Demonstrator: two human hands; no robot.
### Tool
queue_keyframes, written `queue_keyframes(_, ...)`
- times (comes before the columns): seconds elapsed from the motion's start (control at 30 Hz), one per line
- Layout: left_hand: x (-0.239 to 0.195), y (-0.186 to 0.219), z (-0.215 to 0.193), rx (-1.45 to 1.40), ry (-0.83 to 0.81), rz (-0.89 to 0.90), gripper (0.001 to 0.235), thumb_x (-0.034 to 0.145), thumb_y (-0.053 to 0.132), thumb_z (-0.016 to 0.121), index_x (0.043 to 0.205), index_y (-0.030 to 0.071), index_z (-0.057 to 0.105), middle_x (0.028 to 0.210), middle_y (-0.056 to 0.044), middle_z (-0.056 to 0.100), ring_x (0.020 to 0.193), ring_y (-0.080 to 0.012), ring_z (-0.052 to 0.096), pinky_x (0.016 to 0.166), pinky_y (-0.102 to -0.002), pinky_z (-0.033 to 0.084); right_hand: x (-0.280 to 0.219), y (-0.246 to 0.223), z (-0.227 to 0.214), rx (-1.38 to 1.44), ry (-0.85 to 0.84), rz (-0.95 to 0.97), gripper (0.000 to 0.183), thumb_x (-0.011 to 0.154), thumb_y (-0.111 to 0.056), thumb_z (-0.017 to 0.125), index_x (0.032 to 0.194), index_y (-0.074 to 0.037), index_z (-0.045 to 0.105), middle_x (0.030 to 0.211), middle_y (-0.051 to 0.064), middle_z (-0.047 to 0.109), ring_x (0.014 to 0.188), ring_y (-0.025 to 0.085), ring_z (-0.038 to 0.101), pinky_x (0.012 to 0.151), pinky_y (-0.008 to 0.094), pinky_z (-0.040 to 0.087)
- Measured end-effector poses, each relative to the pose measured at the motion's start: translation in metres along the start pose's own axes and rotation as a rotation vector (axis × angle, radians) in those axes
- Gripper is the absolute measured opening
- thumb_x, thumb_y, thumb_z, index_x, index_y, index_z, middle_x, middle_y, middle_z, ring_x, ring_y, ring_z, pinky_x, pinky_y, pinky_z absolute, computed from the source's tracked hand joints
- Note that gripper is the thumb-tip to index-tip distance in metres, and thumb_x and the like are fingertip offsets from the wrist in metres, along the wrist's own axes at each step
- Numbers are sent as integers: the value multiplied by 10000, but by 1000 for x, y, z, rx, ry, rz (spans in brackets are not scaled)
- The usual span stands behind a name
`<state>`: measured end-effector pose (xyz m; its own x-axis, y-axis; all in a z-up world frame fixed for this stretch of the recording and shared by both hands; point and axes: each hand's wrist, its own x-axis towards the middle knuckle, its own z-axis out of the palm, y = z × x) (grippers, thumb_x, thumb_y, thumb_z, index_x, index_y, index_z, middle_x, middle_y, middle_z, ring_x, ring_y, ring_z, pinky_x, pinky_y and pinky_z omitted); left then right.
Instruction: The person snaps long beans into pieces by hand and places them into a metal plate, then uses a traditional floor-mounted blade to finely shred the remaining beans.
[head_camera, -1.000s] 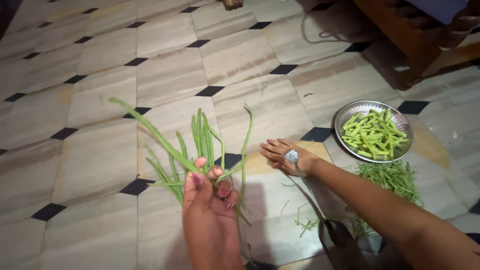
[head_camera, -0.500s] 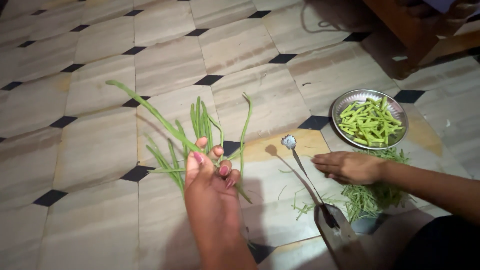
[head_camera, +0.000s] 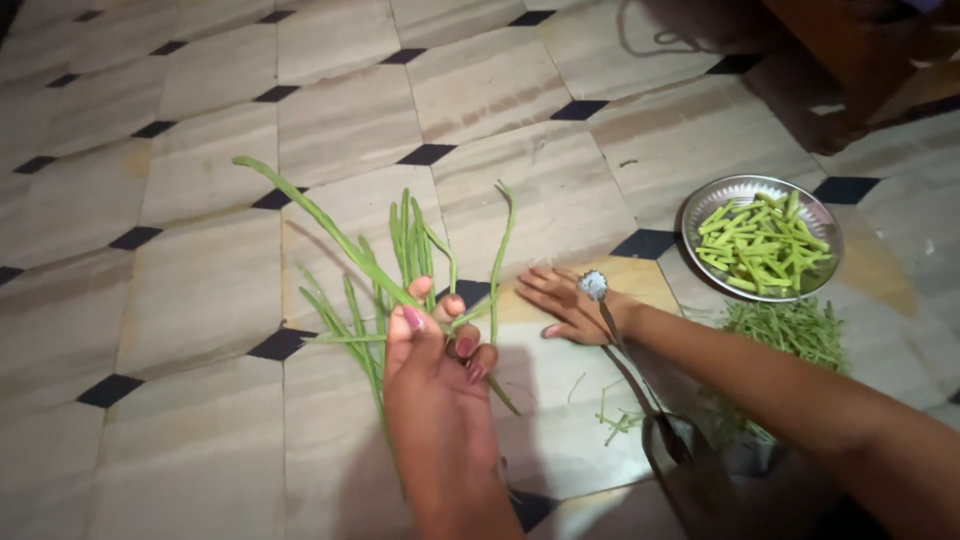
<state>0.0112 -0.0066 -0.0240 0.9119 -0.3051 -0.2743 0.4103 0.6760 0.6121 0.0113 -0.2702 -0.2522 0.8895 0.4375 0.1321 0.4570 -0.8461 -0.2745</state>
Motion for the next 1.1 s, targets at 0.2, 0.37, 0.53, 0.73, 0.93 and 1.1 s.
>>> queue_keyframes(0.2,-1,0,1,-10,-22,-9,303,1018,182,515,1311,107,519,1006,-52,554,723,-128,454,595,-279,382,-29,-8,7,47,-115,-33,790,994,-501,507,1587,-37,268,1660,170,263,1544,379,209,1243,500,162)
queue_keyframes(0.37,-5,3,8,4,-14,-5,305,1016,157,496,1315,104,516,1010,-59,556,718,-127,444,593,-278,375,-71,-3,-14,76,-174,23,828,993,-502,517,1568,25,240,1639,229,216,1524,389,186,1234,481,157)
queue_keyframes(0.53,-8,7,11,-3,-37,16,311,1007,113,482,1315,95,519,1021,-70,552,724,-131,432,603,-274,373,-104,-7,-27,-129,-307,219,796,991,-447,480,1579,0,181,1644,223,149,1545,332,110,1247,451,99)
queue_keyframes(0.73,-2,7,2,-33,-71,40,309,1005,93,475,1311,101,517,1035,-56,540,747,-135,407,623,-269,359,-140,-31,-34,-129,-520,488,757,985,-287,502,1587,-62,102,1690,134,55,1557,294,85,1238,410,132)
queue_keyframes(0.93,23,-7,-13,-7,-64,16,274,1036,176,461,1295,115,526,1036,-65,551,709,-133,405,563,-257,343,-172,-56,-53,-282,-780,552,812,919,-149,611,1603,-127,175,1701,64,122,1534,218,264,1262,426,216)
queue_keyframes(1.1,28,-25,-12,56,-87,10,264,1036,88,473,1295,93,524,1010,-66,561,705,-116,443,543,-243,351,-170,-94,-92,-40,-169,783,498,834,-180,735,1319,-130,630,1455,92,540,1342,305,507,1134,385,415)
